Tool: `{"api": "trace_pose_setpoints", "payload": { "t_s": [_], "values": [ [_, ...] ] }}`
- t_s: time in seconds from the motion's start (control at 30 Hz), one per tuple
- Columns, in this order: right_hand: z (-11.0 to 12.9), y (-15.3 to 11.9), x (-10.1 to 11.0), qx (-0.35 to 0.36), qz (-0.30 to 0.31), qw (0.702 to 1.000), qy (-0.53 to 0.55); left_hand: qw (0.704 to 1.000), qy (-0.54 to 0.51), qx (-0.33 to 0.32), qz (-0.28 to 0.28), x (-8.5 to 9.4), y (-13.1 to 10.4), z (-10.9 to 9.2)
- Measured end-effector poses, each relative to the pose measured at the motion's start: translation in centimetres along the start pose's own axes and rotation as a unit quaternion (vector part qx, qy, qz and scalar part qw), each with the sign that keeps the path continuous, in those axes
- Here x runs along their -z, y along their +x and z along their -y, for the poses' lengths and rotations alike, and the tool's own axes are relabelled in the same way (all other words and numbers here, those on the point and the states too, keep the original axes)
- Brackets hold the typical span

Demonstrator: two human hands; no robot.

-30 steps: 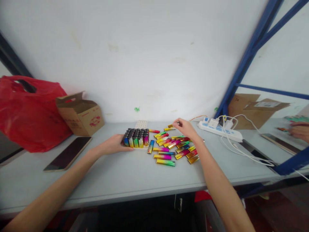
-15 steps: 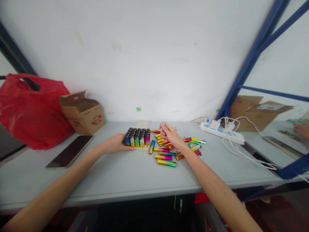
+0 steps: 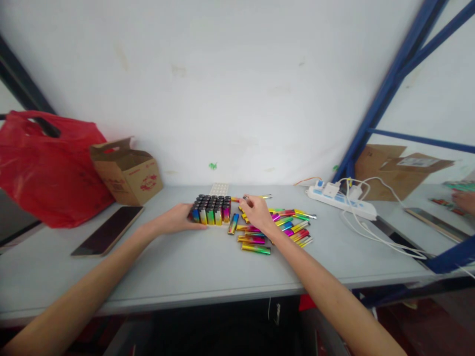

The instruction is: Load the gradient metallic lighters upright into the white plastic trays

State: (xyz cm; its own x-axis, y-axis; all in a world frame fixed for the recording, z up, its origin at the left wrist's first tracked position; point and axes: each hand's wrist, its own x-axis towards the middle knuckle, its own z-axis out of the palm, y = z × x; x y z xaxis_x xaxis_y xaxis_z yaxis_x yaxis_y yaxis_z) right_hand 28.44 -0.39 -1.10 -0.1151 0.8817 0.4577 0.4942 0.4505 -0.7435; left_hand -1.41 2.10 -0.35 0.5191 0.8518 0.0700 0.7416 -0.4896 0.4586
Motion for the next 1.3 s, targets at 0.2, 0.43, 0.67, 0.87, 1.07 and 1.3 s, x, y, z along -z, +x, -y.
{"api": "trace_pose_setpoints", "payload": {
  "t_s": [0.2,0.43,0.67,0.87,1.07,1.3],
  "values": [
    [0.3,-0.1,0.2,0.026,-0.001,1.000,-0.011,1.000,0.020,-0.005,0.014,0.0,0.0,-0.1],
    [0.2,-0.1,0.1,0.001,-0.005,0.999,-0.034,1.000,0.019,-0.002,0.005,0.0,0.0,-0.2],
    [0.7,-0.2,0.4,0.024,0.000,1.000,-0.018,1.000,0.009,-0.008,0.012,0.1,-0.1,-0.3],
    [1.3,-0.3,0.9,0.118,0.056,0.988,-0.077,1.000,-0.009,0.002,0.010,0.2,-0.1,-0.6],
    [0.9,-0.3,0.9,0.120,0.132,0.979,-0.101,1.000,-0.021,-0.002,0.011,0.2,-0.2,-0.7],
    [0.3,-0.5,-0.4,0.130,0.172,0.968,-0.128,1.000,-0.017,-0.013,0.004,0.1,-0.2,-0.5]
  ]
}}
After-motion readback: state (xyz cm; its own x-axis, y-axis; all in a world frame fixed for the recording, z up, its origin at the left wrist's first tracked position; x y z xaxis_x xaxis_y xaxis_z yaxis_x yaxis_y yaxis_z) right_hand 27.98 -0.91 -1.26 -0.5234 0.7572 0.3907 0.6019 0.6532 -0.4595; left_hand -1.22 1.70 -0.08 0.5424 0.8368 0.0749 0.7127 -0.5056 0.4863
